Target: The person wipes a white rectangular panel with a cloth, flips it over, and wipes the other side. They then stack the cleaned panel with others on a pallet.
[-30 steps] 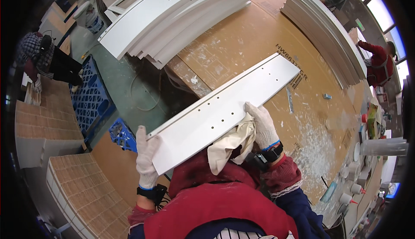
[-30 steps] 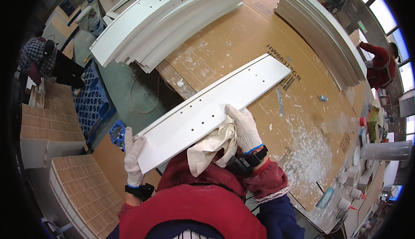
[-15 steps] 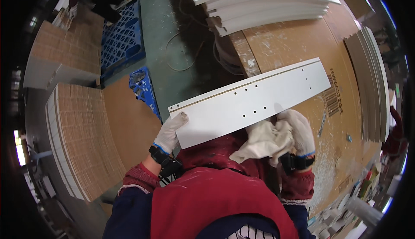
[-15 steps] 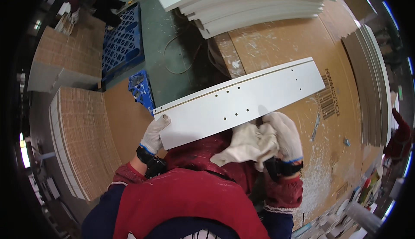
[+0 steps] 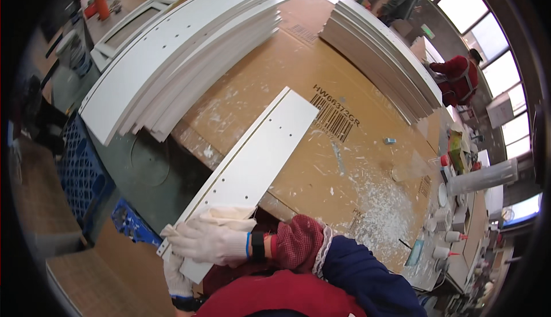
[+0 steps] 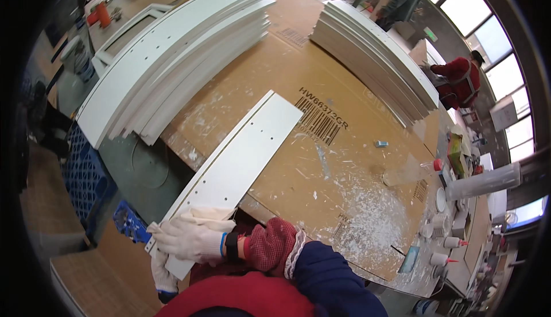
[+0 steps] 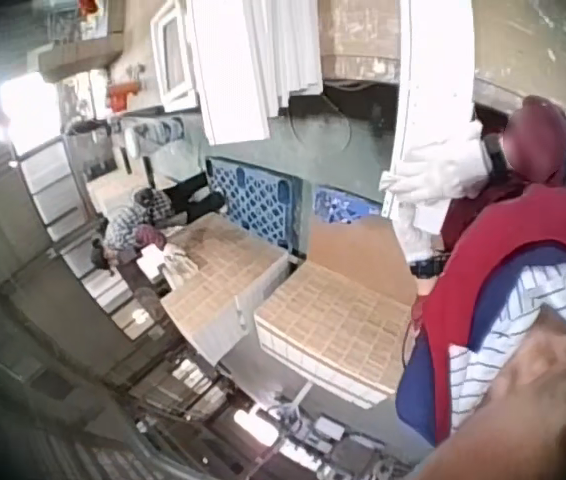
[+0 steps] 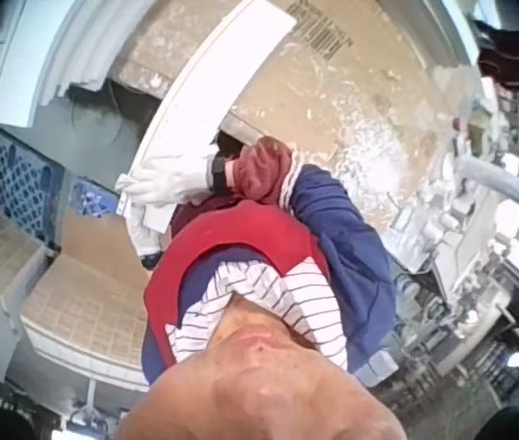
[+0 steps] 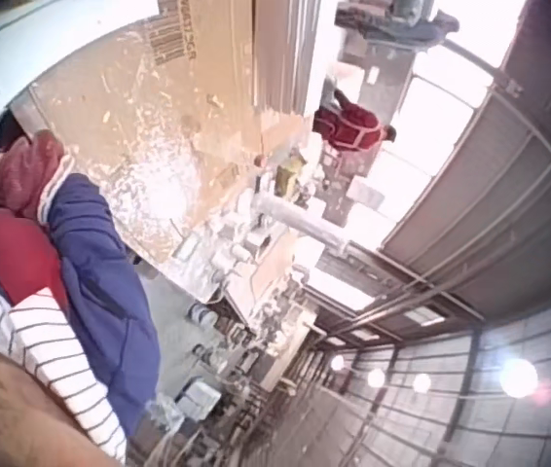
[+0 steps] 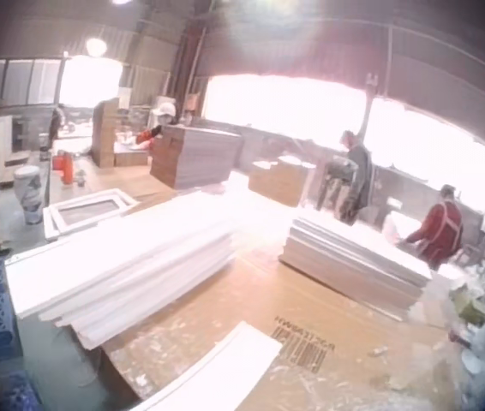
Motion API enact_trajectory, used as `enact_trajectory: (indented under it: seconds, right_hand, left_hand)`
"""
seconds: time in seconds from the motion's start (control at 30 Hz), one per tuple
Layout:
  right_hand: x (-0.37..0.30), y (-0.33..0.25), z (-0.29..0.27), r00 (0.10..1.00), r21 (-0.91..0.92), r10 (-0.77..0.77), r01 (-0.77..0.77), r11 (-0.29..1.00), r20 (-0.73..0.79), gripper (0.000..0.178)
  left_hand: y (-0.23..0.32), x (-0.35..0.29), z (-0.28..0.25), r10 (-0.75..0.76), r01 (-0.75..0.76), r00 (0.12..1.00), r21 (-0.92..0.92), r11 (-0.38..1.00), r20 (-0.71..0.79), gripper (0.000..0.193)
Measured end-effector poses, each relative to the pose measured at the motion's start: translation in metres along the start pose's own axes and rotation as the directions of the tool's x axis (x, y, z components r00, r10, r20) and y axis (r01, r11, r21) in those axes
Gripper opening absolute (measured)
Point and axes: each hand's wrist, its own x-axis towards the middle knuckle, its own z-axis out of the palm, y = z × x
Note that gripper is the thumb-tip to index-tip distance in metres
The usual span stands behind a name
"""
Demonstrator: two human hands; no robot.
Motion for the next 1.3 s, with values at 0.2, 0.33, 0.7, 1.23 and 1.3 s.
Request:
enact_trajectory:
  seconds: [0.2, 0.33, 0.7, 1.23, 1.3]
  right_hand:
    - [-0.013, 0.025, -0.096, 0.942, -0.358, 0.332, -0.294, 0.886, 0.048, 0.054]
    - [-0.066, 0.12, -0.137, 0.868, -0.548, 0.491, -0.446, 0.708, -0.074, 0.051]
    - [-0.127, 0.252, -0.212, 0.613, -0.559, 0.645, -0.761, 0.329, -0.455, 0.035]
    - [-0.035, 0.1, -0.111, 0.877, -0.683, 0.465, -0.411, 0.604, -0.117, 0.057]
    - [-0.003, 0.057, -0.063, 0.939, -0.428, 0.335, -0.271, 0.862, 0.081, 0.06]
  left_hand:
    - [0.004, -0.01, -0.017, -0.021, 0.044, 0.989, 0.156, 0.987, -0.147, 0.047]
    - [-0.002, -0.015, -0.01, 0.124, 0.002, 0.949, 0.4, 0.917, -0.289, 0.024]
    - [0.004, -0.016, -0.017, 0.121, 0.091, 0.932, 0.542, 0.835, -0.343, 0.016]
    - [0.027, -0.002, -0.015, 0.087, -0.078, 0.994, 0.112, 0.991, -0.074, 0.09]
    - [0.024, -0.002, -0.026, 0.07, -0.056, 0.995, 0.172, 0.983, -0.073, 0.082]
